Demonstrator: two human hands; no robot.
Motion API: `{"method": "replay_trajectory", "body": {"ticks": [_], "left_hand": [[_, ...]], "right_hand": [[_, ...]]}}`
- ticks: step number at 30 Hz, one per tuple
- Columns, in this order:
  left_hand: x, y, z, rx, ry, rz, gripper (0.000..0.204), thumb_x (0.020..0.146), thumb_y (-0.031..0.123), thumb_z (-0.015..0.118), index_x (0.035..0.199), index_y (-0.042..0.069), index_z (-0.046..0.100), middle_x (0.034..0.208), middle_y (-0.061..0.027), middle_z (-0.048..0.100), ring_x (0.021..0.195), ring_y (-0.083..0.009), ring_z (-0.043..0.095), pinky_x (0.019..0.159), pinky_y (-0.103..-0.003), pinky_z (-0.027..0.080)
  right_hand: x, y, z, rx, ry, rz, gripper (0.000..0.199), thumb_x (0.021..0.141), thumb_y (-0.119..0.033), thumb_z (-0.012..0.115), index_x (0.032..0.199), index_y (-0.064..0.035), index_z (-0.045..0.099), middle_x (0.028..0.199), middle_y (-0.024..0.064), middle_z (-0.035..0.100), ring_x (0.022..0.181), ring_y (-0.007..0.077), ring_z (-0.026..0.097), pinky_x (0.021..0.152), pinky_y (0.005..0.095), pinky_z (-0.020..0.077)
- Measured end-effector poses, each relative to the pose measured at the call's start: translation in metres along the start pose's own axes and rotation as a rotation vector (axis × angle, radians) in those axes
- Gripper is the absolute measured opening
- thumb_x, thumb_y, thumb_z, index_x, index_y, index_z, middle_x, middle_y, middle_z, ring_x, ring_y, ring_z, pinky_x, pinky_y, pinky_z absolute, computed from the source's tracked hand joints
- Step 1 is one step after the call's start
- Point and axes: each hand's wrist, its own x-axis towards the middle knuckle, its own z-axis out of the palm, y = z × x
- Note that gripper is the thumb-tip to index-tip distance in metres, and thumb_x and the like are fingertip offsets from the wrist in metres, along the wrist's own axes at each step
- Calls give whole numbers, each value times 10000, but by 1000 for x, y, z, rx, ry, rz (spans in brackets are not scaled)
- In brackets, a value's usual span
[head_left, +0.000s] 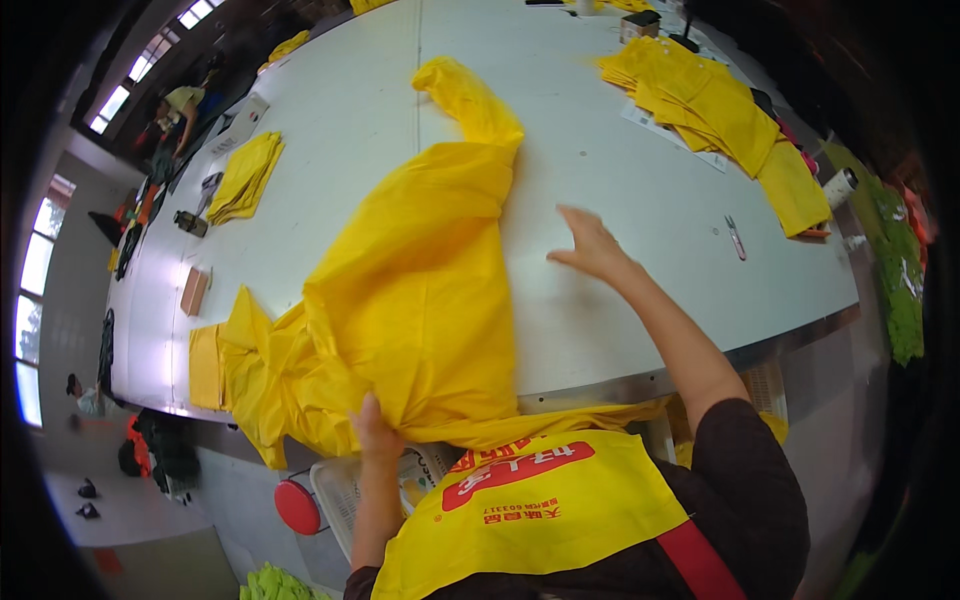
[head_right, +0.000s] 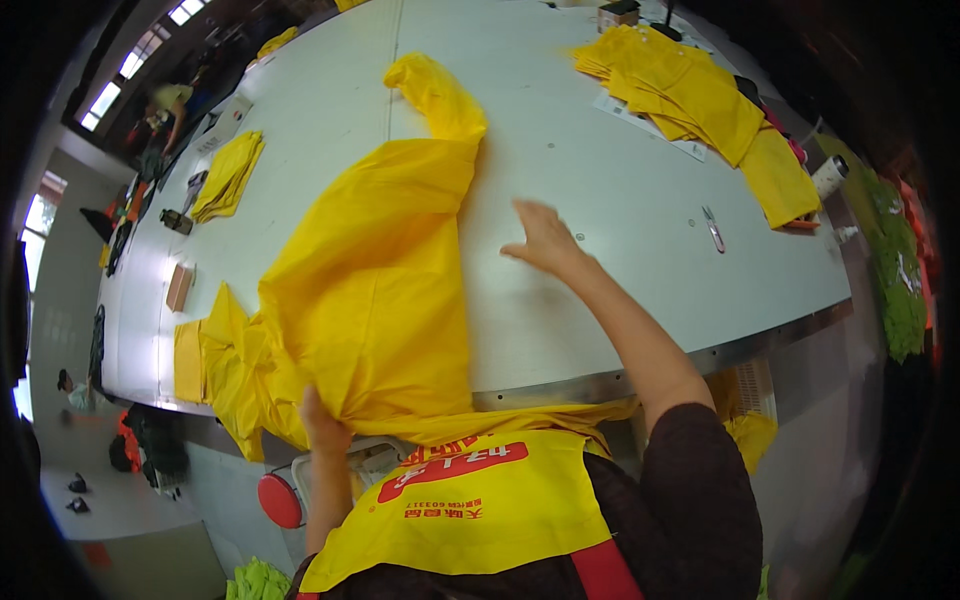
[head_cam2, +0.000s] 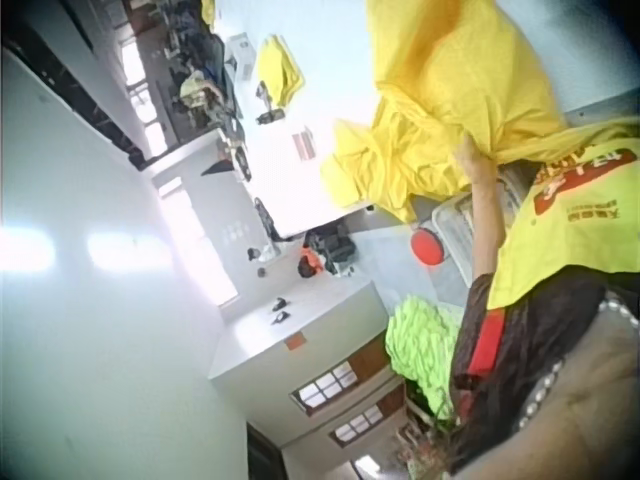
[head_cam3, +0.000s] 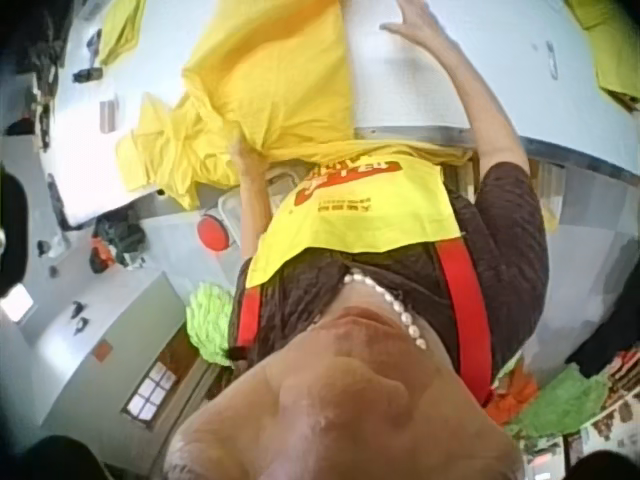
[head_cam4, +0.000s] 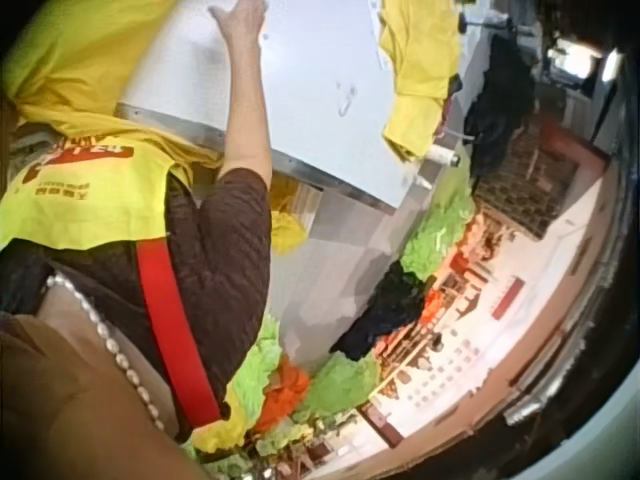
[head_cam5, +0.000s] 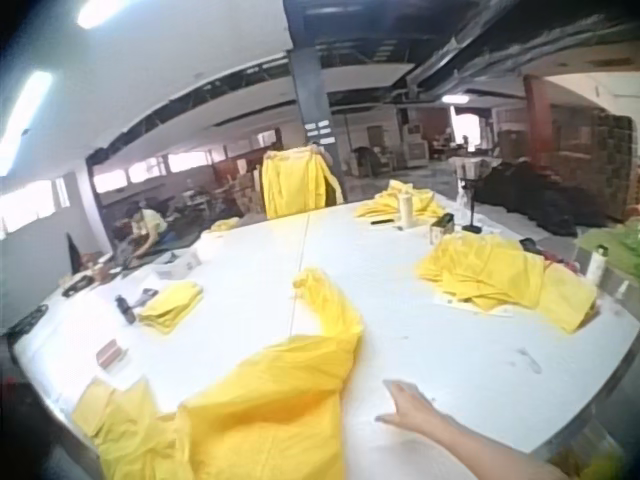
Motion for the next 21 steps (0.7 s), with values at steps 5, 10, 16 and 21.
{"method": "replay_trajectory", "body": {"ticks": [5, 10, 16, 21], "left_hand": [[-39, 95, -19, 666, -83, 292, 435, 680, 54, 699, 1082, -17, 548, 1006, -70, 600, 892, -152, 577, 764, -298, 474], [-119, 177, -75, 1036, 219, 177, 287, 704, -7, 657, 982, -13, 586, 878, -36, 616, 784, -94, 561, 686, -244, 451], [-247, 261, -269, 1556, 842, 29, 261, 794, 111, 589, 972, -79, 583, 808, -129, 635, 744, -193, 590, 658, -323, 457], [-240, 306, -326, 1658, 1268, -141, 435, 852, 365, 516, 1096, 13, 589, 1007, -143, 641, 864, -275, 619, 725, -375, 472]], "right_hand": [[87, -21, 27, -336, 155, -138, 985, 624, -275, 773, 1385, -80, 178, 1391, 173, 275, 1305, 337, 221, 1032, 458, 257], [117, -88, 86, -363, -619, -432, 830, 655, -294, 686, 1350, -81, 286, 1100, 179, 573, 1024, 304, 547, 847, 392, 444], [-46, -199, 117, 856, -1498, -642, 413, 765, -124, 496, 1165, -21, 505, 1127, 124, 577, 1027, 193, 513, 914, 322, 391], [-104, -297, 52, 1282, -1537, -705, 344, 783, -145, 458, 1080, 29, 468, 1055, 104, 579, 964, 150, 508, 834, 301, 408]]}}
